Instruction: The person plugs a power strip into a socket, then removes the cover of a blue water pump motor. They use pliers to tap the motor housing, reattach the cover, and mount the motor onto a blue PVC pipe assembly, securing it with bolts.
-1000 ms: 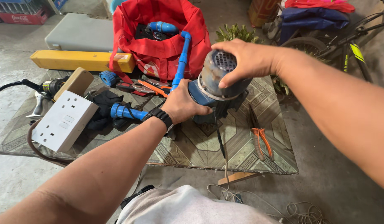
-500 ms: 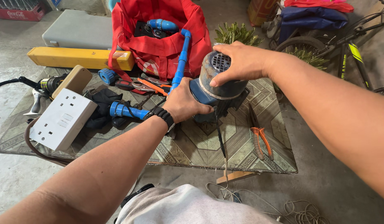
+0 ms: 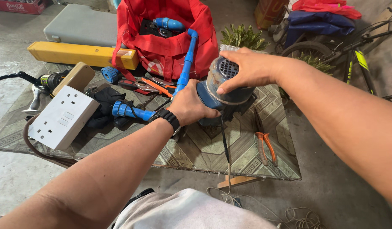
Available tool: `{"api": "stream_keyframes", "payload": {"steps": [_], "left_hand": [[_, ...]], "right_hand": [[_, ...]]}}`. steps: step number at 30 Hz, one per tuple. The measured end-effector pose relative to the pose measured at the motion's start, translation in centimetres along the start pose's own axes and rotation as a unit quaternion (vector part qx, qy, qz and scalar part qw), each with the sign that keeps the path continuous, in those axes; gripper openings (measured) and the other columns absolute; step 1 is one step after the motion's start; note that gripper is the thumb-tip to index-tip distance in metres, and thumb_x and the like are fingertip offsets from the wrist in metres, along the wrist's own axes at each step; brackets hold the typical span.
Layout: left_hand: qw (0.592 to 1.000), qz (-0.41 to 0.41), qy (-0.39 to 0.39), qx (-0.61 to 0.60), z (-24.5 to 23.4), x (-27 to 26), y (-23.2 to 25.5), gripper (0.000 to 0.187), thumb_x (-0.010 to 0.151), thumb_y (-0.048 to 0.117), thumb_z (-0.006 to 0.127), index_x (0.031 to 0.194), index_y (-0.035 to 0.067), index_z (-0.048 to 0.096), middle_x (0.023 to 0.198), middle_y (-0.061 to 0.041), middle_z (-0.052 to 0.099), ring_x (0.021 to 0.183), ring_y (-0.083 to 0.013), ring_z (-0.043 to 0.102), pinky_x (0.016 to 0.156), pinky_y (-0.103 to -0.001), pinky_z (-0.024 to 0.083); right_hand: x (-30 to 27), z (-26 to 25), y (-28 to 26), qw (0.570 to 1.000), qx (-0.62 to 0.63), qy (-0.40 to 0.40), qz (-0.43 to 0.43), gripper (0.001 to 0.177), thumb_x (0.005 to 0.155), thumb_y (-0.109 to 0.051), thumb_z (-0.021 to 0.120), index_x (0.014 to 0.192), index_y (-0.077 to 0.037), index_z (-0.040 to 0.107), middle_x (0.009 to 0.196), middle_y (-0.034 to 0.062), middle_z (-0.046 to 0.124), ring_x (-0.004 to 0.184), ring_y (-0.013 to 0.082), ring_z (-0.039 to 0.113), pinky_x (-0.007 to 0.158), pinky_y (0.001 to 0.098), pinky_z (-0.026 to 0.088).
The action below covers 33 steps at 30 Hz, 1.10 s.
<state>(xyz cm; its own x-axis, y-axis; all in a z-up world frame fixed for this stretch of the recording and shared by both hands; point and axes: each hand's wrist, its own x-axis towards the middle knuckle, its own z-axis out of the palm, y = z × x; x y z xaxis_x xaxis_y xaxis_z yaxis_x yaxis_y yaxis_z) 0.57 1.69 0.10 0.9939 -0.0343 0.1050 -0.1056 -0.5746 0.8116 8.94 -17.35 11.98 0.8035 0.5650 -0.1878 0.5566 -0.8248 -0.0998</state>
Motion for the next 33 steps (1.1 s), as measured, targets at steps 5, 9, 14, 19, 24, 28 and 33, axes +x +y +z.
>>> {"api": "stream_keyframes", "payload": {"steps": [5,9,14,19,24,28,33], "left_hand": [[1.0,0.007,0.016,0.0,0.1,0.2,-0.3,0.104,0.049,0.043,0.096,0.132,0.0,0.05,0.114,-0.019,0.07,0.109,-0.0314,0.069,0.095,-0.038,0.054],[1.0,0.001,0.006,-0.025,0.0,0.1,-0.5,0.103,0.048,0.042,0.096,0.131,0.0,0.051,0.113,-0.017,0.071,0.108,-0.0289,0.071,0.094,-0.036,0.055],[1.0,0.017,0.003,-0.024,-0.2,0.3,-0.3,0.102,0.048,0.041,0.096,0.13,0.0,0.052,0.114,-0.017,0.071,0.109,-0.0284,0.07,0.095,-0.036,0.055],[1.0,0.017,-0.001,0.003,-0.2,0.3,0.1,0.105,0.049,0.043,0.095,0.133,0.0,0.05,0.115,-0.018,0.07,0.11,-0.03,0.07,0.096,-0.037,0.054],[1.0,0.006,-0.024,0.009,-0.1,1.0,0.2,0.108,0.05,0.043,0.094,0.137,0.001,0.047,0.115,-0.019,0.071,0.111,-0.031,0.07,0.097,-0.036,0.054],[1.0,0.019,-0.019,-0.014,-0.1,1.4,-0.4,0.108,0.049,0.041,0.095,0.136,-0.002,0.047,0.118,-0.019,0.07,0.112,-0.0294,0.07,0.098,-0.035,0.054],[0.999,0.02,-0.017,-0.031,-0.3,1.9,-1.6,0.112,0.05,0.038,0.096,0.14,-0.003,0.043,0.122,-0.018,0.068,0.114,-0.0266,0.068,0.099,-0.034,0.052]], "right_hand": [[0.0,1.0,0.0,0.999,0.032,0.002,0.018,0.133,0.058,-0.073,0.079,0.162,-0.013,0.022,0.164,0.0199,0.025,0.15,0.0364,0.031,0.119,0.0408,0.031],[-0.2,1.7,0.3,0.997,0.07,-0.01,0.022,0.134,0.062,-0.076,0.074,0.164,-0.013,0.014,0.167,0.0211,0.013,0.153,0.0389,0.022,0.12,0.042,0.027],[-0.8,1.9,0.3,0.996,0.069,0.012,0.05,0.132,0.066,-0.08,0.069,0.165,-0.015,0.012,0.169,0.0214,0.009,0.155,0.0402,0.014,0.122,0.0449,0.023],[-1.4,3.2,0.3,0.993,0.043,0.019,0.109,0.126,0.07,-0.081,0.065,0.167,-0.022,0.01,0.171,0.016,0.005,0.156,0.0427,0.008,0.122,0.0507,0.018],[-1.1,3.8,5.2,0.96,0.24,0.143,0.015,0.103,0.09,-0.074,0.047,0.162,-0.007,0.017,0.17,0.0192,0.015,0.157,0.0324,0.018,0.123,0.0432,0.021],[-5.7,9.1,11.5,0.881,0.358,0.251,0.18,0.08,0.101,-0.061,0.04,0.16,-0.007,0.03,0.167,0.0149,0.034,0.154,0.0279,0.03,0.122,0.0423,0.023],[-13.1,21.3,13.3,0.947,0.117,0.018,0.298,0.129,0.07,-0.074,0.088,0.154,0.005,0.029,0.151,0.029,0.04,0.137,0.0406,0.044,0.112,0.043,0.04]]}}
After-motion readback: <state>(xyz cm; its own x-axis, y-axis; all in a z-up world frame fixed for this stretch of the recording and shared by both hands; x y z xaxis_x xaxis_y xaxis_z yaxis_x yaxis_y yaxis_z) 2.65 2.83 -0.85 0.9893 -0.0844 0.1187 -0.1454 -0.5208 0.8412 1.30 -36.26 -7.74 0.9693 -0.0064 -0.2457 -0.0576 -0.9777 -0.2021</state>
